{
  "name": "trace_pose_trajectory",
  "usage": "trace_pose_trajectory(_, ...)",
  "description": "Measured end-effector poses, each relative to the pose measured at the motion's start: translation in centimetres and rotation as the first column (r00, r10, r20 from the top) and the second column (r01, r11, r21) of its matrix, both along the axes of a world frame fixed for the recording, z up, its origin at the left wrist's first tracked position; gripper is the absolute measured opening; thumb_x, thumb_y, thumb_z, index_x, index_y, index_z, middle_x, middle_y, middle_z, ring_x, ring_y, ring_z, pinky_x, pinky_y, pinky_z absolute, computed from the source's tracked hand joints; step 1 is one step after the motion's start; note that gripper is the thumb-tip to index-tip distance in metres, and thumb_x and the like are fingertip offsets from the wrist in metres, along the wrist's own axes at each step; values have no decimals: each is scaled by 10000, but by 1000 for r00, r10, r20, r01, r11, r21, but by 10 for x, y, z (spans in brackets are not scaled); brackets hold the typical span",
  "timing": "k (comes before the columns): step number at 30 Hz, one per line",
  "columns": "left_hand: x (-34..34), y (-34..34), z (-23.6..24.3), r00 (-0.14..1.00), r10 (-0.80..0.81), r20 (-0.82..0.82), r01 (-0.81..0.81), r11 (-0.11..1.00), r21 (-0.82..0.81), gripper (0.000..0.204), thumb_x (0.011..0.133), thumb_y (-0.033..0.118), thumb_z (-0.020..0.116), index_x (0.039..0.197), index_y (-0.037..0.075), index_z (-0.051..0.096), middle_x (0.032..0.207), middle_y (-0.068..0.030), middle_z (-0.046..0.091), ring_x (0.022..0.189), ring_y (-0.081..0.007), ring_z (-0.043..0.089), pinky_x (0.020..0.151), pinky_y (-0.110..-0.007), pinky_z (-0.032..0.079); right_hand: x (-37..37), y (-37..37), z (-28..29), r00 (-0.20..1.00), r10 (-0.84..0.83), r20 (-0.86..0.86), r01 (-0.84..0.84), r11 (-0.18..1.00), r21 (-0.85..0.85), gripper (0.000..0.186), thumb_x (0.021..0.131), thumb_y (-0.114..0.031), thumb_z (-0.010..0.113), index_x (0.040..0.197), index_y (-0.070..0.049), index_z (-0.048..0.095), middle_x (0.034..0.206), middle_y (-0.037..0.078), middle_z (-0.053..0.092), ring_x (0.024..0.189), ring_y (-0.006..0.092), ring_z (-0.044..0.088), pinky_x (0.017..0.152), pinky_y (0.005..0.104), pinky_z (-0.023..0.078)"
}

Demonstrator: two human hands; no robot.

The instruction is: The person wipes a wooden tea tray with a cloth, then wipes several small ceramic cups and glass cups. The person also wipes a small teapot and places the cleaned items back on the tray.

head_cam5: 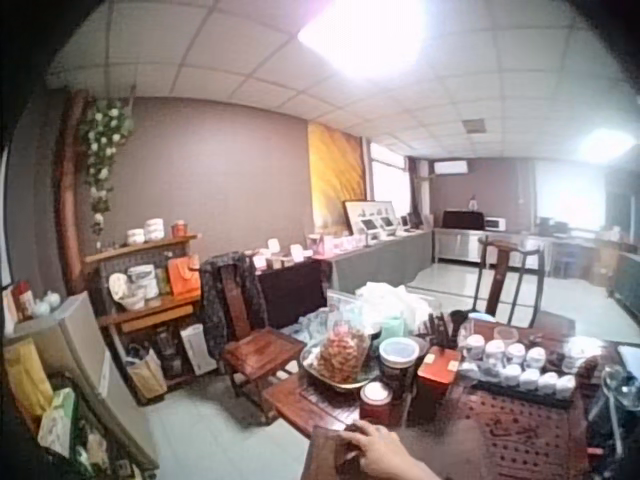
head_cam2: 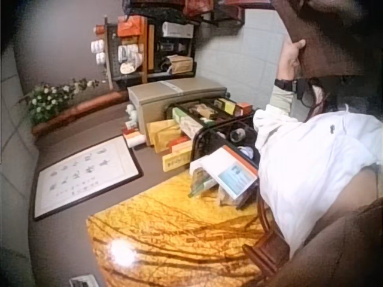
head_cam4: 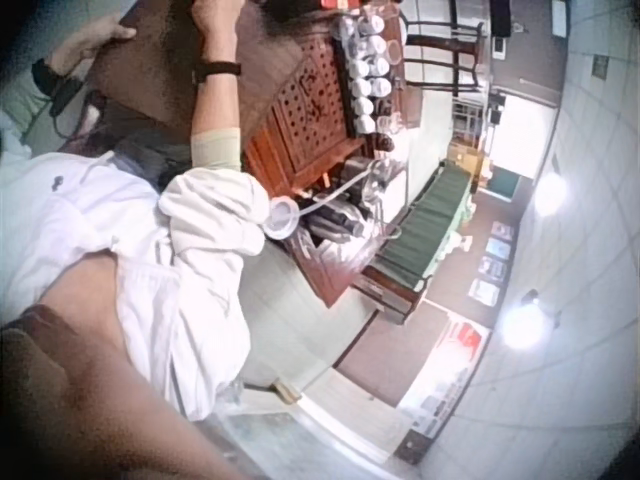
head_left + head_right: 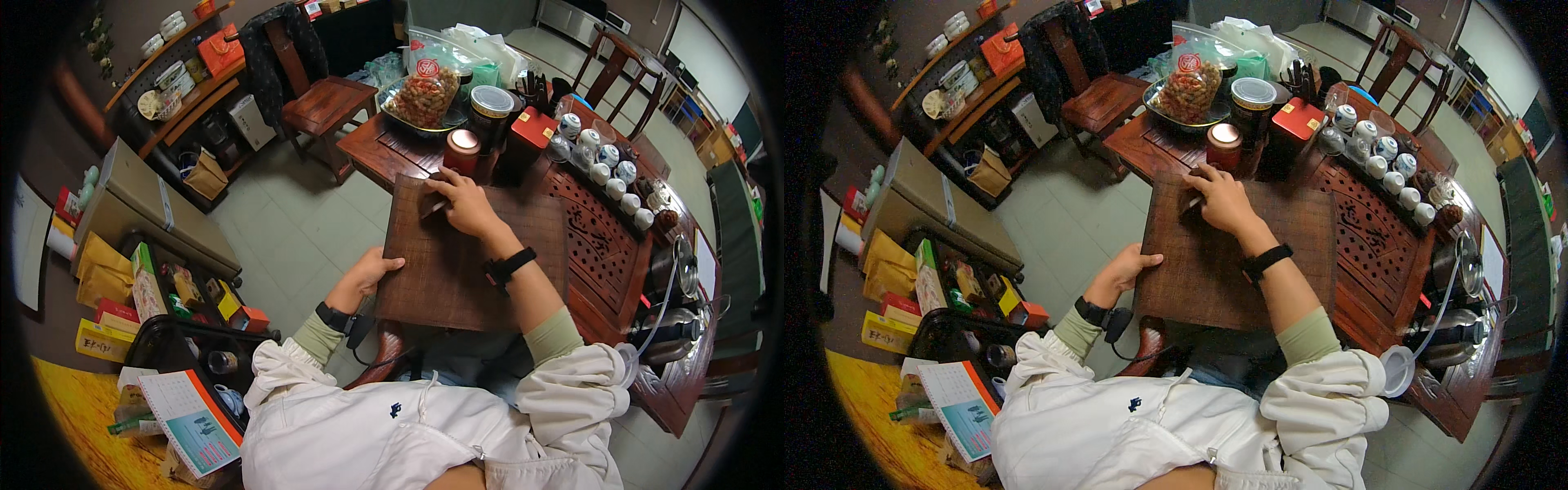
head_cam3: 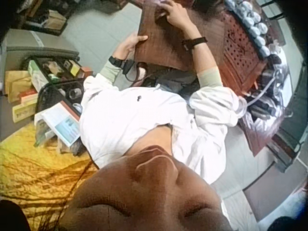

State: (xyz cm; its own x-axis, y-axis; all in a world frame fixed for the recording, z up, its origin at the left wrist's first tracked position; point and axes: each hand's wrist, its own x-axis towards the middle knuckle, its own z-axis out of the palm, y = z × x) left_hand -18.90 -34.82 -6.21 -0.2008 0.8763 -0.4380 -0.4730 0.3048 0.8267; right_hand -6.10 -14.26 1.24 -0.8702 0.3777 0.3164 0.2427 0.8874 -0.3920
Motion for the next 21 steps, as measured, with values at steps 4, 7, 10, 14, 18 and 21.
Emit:
trace_pose_trajectory(4, 3, -7, 1, 990, 68, -121, -69, 998, -1, 343, 894, 39, 600, 1211, -59, 509, 1157, -147, 606, 1030, -251, 594, 903, -403, 485, -5, -6, -26, 994, -104, 36, 97, 985, 143, 581, 749, -155, 687, 1308, -220, 542, 1411, 105, 451, 1238, 369, 452, 997, 480, 385)
trace_pose_trajectory(7, 6, -5, 2, 983, 145, -114, -146, 989, -3, 349, 896, 27, 588, 1222, -58, 496, 1151, -142, 609, 1022, -243, 596, 904, -392, 486, -3, -6, -31, 999, -52, -9, 52, 993, 105, 543, 721, -78, 688, 1246, -168, 583, 1376, 111, 486, 1213, 367, 473, 976, 462, 409)
trace_pose_trajectory(10, 6, -2, 5, 989, 145, -26, -144, 989, 39, 350, 898, 27, 587, 1225, -57, 494, 1153, -142, 609, 1003, -234, 603, 892, -384, 496, 12, -13, -31, 997, 78, 16, -80, 983, 164, 549, 684, -30, 688, 1217, -124, 596, 1343, 109, 518, 1193, 364, 487, 961, 456, 422)
trace_pose_trajectory(14, 6, 0, 8, 968, 223, -111, -212, 972, 100, 352, 900, 24, 585, 1233, -48, 493, 1165, -136, 608, 982, -227, 613, 872, -381, 511, 56, -60, -39, 931, 349, 111, -364, 912, 189, 373, 692, -73, 702, 1063, -97, 675, 1330, 81, 533, 1136, 314, 515, 900, 434, 461)
trace_pose_trajectory(18, -7, 6, 17, 961, 205, -185, -179, 972, 150, 350, 911, 6, 561, 1250, -34, 485, 1173, -122, 607, 987, -217, 612, 862, -367, 519, 83, -99, -34, 674, 614, 410, -556, 788, -265, 354, 695, 12, 615, 1009, -114, 717, 1184, 45, 626, 1070, 285, 557, 883, 394, 487)
trace_pose_trajectory(21, -7, 7, 20, 956, 174, -237, -141, 978, 151, 364, 915, -9, 527, 1274, -29, 471, 1185, -121, 602, 1007, -211, 601, 885, -357, 500, 75, -86, -11, 776, 618, 129, -567, 772, -287, 356, 690, 35, 598, 1005, -92, 705, 1180, 73, 621, 1040, 309, 556, 907, 402, 458)
